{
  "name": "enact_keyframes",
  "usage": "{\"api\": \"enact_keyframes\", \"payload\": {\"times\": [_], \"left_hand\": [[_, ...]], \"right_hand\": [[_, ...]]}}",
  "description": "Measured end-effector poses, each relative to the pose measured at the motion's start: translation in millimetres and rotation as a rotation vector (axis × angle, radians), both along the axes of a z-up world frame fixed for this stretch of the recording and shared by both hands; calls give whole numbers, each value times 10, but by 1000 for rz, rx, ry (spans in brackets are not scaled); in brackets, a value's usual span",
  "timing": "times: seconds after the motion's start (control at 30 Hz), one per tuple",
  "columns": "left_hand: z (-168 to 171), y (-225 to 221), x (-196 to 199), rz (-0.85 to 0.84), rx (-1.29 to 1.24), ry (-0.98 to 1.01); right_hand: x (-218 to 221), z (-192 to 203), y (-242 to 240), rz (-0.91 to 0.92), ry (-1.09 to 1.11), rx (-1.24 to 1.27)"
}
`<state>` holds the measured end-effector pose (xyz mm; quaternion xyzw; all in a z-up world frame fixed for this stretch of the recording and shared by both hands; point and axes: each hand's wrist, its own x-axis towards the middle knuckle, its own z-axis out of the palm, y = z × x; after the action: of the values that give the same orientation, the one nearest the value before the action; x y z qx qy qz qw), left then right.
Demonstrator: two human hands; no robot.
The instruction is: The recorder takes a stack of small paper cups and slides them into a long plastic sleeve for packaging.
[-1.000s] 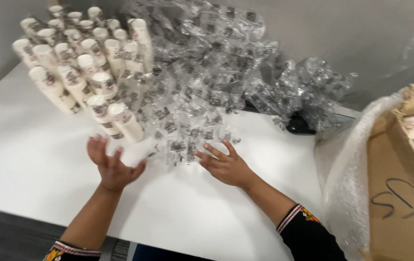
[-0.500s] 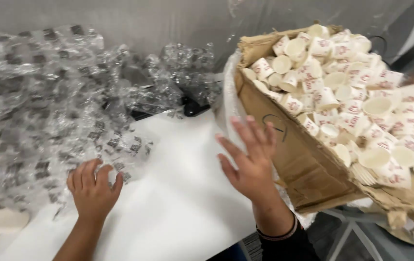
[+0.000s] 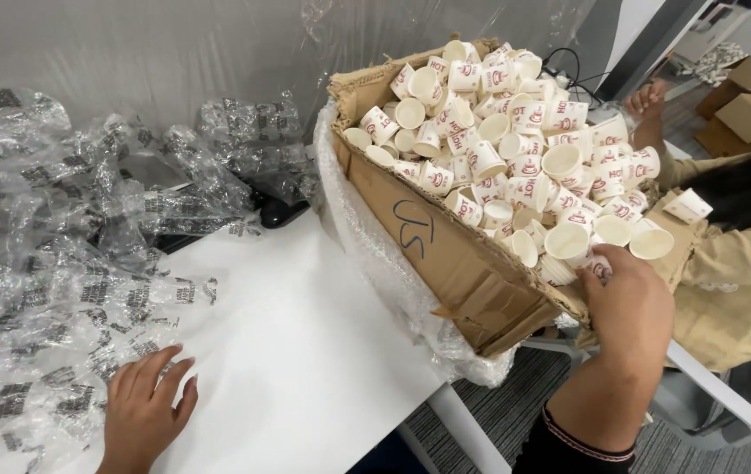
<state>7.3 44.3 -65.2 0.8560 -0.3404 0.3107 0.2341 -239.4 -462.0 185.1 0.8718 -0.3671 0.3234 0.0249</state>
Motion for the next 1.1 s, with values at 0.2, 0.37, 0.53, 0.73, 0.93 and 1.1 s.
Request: {"api": "enact_keyframes", "payload": {"times": [0.2,0.37,0.53,0.73,0.93,1.1], "left_hand": [[-58,-63,-12,-9,18,-18],[66,-579,-249,-248,-243,57],[280,-956,-468,-742,-697,454],[64,-911,-422,-329,-228,1154],[-42,-874,-286,-170,-286,565],[78,-866,-289,-68,-370,788]], "right_hand": [[148,-291,165,52,-425,-391],[822,-584,1312,788,-545,-381],[1237,-1410,2110,1444,219,109],[1046,-784,1706,1410,103,-64],[270,-191,713,158,-248,-388],[225,-119,541,-75,21,-162]]}}
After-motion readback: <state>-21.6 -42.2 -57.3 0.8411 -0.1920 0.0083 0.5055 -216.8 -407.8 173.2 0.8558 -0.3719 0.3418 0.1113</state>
